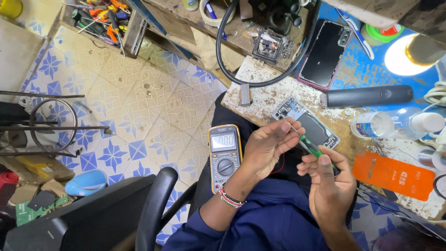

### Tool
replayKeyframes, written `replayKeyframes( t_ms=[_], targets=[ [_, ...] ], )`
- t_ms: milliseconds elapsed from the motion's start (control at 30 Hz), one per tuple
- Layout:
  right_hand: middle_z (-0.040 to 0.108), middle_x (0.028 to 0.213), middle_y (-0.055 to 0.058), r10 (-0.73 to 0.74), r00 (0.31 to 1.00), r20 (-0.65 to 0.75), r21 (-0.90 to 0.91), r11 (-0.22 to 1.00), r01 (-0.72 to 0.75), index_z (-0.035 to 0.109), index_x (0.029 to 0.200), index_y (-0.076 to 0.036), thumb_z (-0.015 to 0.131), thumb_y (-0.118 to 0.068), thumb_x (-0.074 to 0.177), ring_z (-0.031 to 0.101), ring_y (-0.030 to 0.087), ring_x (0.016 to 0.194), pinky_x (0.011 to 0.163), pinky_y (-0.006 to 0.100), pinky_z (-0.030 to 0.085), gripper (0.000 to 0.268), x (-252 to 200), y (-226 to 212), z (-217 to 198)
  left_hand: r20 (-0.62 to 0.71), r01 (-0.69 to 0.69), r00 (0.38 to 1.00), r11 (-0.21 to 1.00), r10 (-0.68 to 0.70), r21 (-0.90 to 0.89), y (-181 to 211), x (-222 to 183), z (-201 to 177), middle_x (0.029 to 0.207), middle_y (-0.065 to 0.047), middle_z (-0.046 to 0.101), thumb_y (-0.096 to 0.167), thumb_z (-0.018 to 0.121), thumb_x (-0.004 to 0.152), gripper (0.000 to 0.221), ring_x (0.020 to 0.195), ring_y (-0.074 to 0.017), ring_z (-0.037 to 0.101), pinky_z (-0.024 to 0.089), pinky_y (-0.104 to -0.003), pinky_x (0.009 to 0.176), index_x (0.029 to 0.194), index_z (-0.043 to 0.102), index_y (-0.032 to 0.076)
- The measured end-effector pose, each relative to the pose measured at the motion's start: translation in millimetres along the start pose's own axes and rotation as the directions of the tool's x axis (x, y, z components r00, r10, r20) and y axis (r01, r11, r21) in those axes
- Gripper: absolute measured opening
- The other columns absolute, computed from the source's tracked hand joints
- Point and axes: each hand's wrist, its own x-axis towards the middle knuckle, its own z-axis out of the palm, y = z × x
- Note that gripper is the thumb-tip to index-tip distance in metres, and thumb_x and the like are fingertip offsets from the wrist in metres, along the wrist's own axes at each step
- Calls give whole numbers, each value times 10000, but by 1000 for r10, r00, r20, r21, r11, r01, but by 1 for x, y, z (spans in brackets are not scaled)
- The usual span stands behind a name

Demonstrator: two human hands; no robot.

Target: A person is disassembling a mobile phone and testing its components using a multimeter and a screwdriver at a repair bench.

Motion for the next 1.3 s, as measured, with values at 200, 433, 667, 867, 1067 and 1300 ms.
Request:
replayKeyframes(
  t_ms=[200,433,667,867,1067,1300],
  targets=[
    [699,961,243,20,999,-34,-16,1000,-20,560,1304,62,583,-170,1070,701,302,765,710,357,590,330,4,2,0,8,-39,999,998,38,55,0,1,6,1167,-175,740,213,765,891,406,1091,-278,732,610,-300,928,1199,690,-41],
    [695,954,243,-12,999,-40,10,1000,12,562,1293,53,590,-171,1072,703,301,766,712,353,598,315,12,0,-2,-57,-13,998,999,15,48,-9,10,-2,1037,-170,752,213,788,882,320,1003,-263,755,640,-309,883,1095,722,-17],
    [685,959,254,-72,997,-23,-18,997,72,567,1284,43,588,-179,1080,699,303,763,702,348,593,302,20,-9,-6,-69,-10,998,997,15,73,-11,11,-13,972,-141,750,255,793,884,291,909,-234,767,649,-296,800,1029,698,22],
    [687,955,246,-108,994,-4,-50,993,108,566,1268,42,574,-157,1091,700,307,745,692,345,592,267,23,-18,-9,-54,-26,998,998,30,59,-7,9,-21,935,-149,764,244,809,868,292,814,-202,765,658,-280,738,1016,724,8],
    [675,950,263,-114,993,-10,-129,985,111,564,1284,57,563,-118,1096,693,326,742,692,372,599,257,28,-26,-18,-61,-9,998,997,13,77,7,0,-19,1012,-163,770,306,784,865,419,817,-183,759,649,-256,732,1124,720,-18],
    [652,947,290,-217,976,11,-328,921,209,545,1238,101,591,-28,1104,706,349,804,728,385,634,191,31,-62,-13,-115,-40,992,992,54,121,3,0,-42,944,-148,754,266,755,916,276,744,-171,737,651,-271,693,1034,694,24]
  ],
)
